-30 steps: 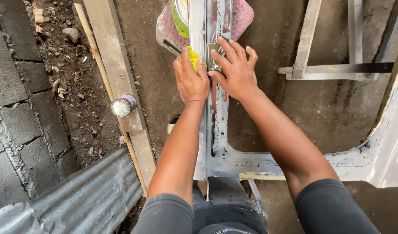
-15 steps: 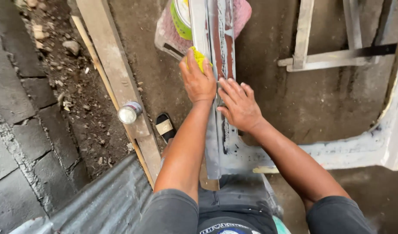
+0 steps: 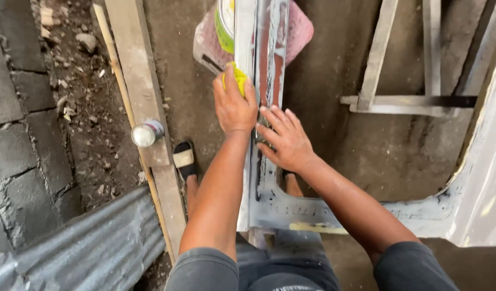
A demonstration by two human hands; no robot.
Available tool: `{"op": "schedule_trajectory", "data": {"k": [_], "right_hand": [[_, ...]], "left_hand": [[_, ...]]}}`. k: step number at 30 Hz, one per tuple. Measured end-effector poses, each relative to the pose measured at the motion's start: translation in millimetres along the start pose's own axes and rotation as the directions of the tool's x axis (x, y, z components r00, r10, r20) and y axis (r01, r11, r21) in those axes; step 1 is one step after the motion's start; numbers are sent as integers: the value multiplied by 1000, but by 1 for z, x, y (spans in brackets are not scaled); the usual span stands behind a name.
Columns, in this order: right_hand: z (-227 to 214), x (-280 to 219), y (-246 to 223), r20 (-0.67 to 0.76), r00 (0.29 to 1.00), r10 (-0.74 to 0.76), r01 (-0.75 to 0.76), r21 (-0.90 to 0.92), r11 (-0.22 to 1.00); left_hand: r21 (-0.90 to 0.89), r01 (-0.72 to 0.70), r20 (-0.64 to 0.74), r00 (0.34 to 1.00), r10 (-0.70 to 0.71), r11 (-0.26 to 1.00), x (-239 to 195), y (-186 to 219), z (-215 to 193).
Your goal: The person sands the edges and flat surfaces of a large, white metal sheet using a sanding block and a yellow cloth. They dip the sanding block into a green bucket of water to clean it before continuing to sand the metal sheet.
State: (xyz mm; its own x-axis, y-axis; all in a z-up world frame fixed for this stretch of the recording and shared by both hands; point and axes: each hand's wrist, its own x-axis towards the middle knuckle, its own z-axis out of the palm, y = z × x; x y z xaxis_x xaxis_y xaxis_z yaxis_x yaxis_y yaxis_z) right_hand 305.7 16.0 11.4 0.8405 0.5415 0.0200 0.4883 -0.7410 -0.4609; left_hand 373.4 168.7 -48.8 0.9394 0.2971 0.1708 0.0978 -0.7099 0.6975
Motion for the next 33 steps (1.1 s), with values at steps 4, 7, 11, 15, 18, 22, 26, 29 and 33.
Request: {"op": "schedule_trajectory", "data": {"k": [4, 7, 11, 15, 18, 22, 26, 29, 33], "right_hand": [[-3, 22, 9, -2, 998, 59, -59, -18, 998], [-16, 68, 45, -61, 996, 71, -73, -25, 997], [-26, 104, 56, -3, 999, 46, -46, -107, 993], [-20, 77, 37, -76, 995, -59, 59, -7, 998], [-15, 33, 18, -19, 994, -105, 105, -11, 994], [-13, 42, 30, -13, 985, -173, 173, -9, 985], [-21, 105, 67, -121, 991, -57, 47, -87, 995], [-19, 111, 63, -158, 987, 0, -12, -76, 997], [-7, 48, 32, -108, 993, -36, 30, -50, 998]], "left_hand": [[-11, 12, 13, 1000, -12, 1000, 1, -6, -6], [-38, 18, 35, 999, -16, 999, -2, -1, -8], [-50, 5, 24, 1000, -4, 999, -1, -1, -10], [-45, 5, 5, 1000, -5, 999, 8, -2, -12], [-51, 28, 49, 998, -26, 998, 3, 3, -12], [-52, 49, 60, 997, -46, 997, 2, -1, -12], [-60, 35, 51, 998, -32, 998, 1, 0, -11], [-77, 42, 52, 998, -38, 996, 4, 1, -13], [-68, 63, 79, 995, -58, 996, 2, 3, -15]]}}
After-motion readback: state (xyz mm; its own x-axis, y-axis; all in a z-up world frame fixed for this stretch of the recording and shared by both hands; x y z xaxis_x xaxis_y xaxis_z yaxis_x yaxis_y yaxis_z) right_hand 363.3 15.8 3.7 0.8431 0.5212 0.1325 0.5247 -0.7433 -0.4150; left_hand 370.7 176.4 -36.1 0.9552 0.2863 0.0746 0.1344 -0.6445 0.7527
